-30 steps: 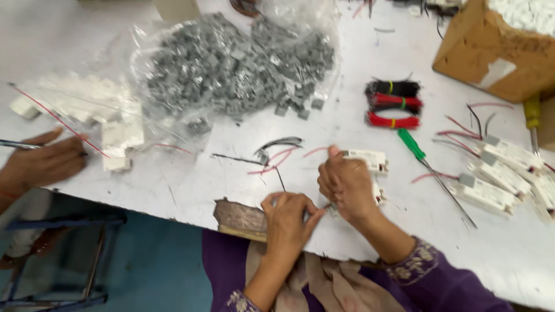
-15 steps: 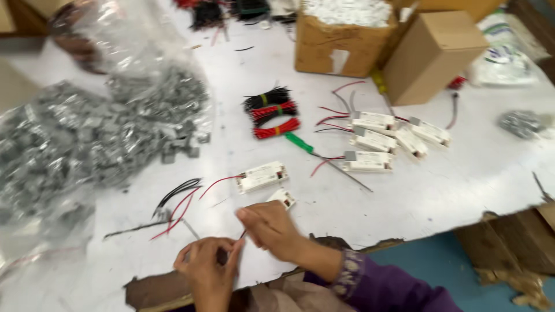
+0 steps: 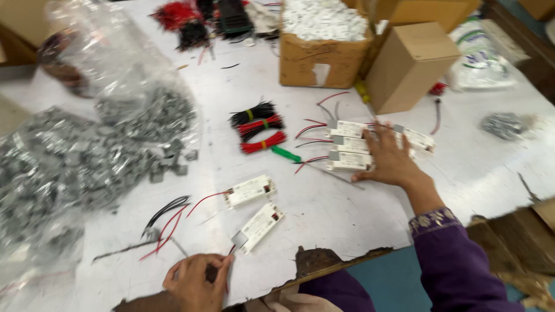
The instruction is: The person assembles electrical components by inserting colored wires into terminal blocks on led drivers and securing them using a screwdriver.
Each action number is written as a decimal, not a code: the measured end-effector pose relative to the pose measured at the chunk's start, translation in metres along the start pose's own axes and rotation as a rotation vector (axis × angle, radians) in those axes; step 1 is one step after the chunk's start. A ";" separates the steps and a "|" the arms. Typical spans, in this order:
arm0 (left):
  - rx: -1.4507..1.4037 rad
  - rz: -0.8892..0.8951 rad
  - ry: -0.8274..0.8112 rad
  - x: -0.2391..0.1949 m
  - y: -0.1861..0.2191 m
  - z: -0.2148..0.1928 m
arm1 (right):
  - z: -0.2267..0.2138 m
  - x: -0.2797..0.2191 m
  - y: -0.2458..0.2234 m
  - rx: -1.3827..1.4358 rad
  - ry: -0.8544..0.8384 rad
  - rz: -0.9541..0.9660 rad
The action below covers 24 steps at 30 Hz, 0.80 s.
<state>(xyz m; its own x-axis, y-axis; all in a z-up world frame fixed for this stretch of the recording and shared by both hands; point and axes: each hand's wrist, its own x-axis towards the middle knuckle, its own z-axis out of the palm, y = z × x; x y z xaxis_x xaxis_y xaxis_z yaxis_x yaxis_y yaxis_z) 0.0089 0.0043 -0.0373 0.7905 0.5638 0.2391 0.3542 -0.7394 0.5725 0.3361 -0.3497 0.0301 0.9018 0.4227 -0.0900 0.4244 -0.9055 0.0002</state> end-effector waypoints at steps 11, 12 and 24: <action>-0.165 0.114 0.112 -0.003 0.029 -0.031 | -0.056 0.011 -0.188 0.447 0.241 -0.816; -0.174 0.125 0.141 -0.003 0.029 -0.031 | -0.057 0.017 -0.203 0.455 0.241 -0.795; -0.266 0.152 0.204 -0.005 0.024 -0.035 | -0.015 0.105 -0.325 0.419 0.134 -0.677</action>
<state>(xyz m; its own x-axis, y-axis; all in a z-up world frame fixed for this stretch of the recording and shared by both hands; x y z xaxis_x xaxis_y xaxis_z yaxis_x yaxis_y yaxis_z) -0.0034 -0.0035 0.0028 0.6988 0.5366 0.4730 0.0772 -0.7140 0.6959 0.2941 -0.0109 0.0357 0.4733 0.8616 0.1833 0.8404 -0.3793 -0.3871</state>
